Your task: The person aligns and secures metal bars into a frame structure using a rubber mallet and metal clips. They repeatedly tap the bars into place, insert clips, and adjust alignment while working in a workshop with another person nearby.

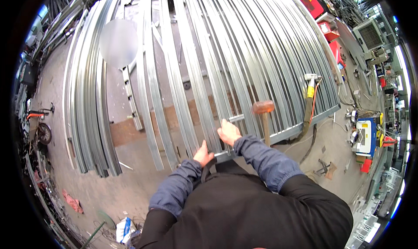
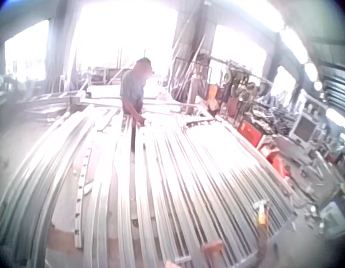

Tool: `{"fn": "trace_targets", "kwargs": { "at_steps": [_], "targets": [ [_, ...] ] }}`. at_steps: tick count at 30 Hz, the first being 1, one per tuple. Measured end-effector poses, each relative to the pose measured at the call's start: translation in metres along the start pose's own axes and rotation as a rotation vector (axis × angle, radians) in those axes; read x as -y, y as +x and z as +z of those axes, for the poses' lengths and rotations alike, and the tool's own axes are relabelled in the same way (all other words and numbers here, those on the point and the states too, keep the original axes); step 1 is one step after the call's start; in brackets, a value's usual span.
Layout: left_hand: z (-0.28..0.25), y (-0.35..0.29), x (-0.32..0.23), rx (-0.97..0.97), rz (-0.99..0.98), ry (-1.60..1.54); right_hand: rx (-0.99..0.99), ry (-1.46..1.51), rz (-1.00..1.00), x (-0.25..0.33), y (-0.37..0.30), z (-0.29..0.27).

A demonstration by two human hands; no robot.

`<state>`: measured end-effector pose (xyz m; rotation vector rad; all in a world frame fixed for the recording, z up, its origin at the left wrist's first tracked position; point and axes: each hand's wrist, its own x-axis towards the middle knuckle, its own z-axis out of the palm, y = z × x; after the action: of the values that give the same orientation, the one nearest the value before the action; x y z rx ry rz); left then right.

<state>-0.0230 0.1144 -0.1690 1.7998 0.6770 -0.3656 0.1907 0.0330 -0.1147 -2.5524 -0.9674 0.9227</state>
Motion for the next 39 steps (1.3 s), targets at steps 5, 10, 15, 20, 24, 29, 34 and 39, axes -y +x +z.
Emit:
{"fn": "trace_targets", "kwargs": {
  "at_steps": [5, 10, 15, 20, 24, 29, 34, 39],
  "targets": [
    [-0.001, 0.003, 0.009, 0.059, -0.017, 0.025, -0.04, 0.067, 0.113, -0.008, -0.016, -0.033],
    [-0.002, 0.003, 0.006, 0.059, -0.021, 0.003, -0.086, 0.078, 0.217, -0.043, -0.02, -0.073],
    [0.001, 0.0, 0.001, 0.033, -0.033, 0.027, -0.155, 0.091, 0.171, -0.07, -0.026, -0.085],
    [0.009, 0.006, 0.004, 0.007, -0.07, 0.075, -0.101, 0.123, 0.144, -0.051, -0.021, -0.062],
    [0.013, 0.008, 0.005, -0.01, -0.05, 0.074, -0.097, 0.258, 0.112, -0.043, -0.019, -0.045],
    [0.015, 0.012, 0.005, -0.011, -0.108, 0.061, -0.13, 0.35, 0.066, -0.029, -0.029, -0.054],
    [0.029, 0.027, 0.007, -0.07, -0.238, 0.035, -0.171, 0.479, 0.053, -0.028, -0.032, -0.063],
    [0.047, 0.034, 0.005, -0.179, -0.262, -0.015, -0.247, 0.548, -0.023, -0.047, -0.035, -0.074]
  ]
}}
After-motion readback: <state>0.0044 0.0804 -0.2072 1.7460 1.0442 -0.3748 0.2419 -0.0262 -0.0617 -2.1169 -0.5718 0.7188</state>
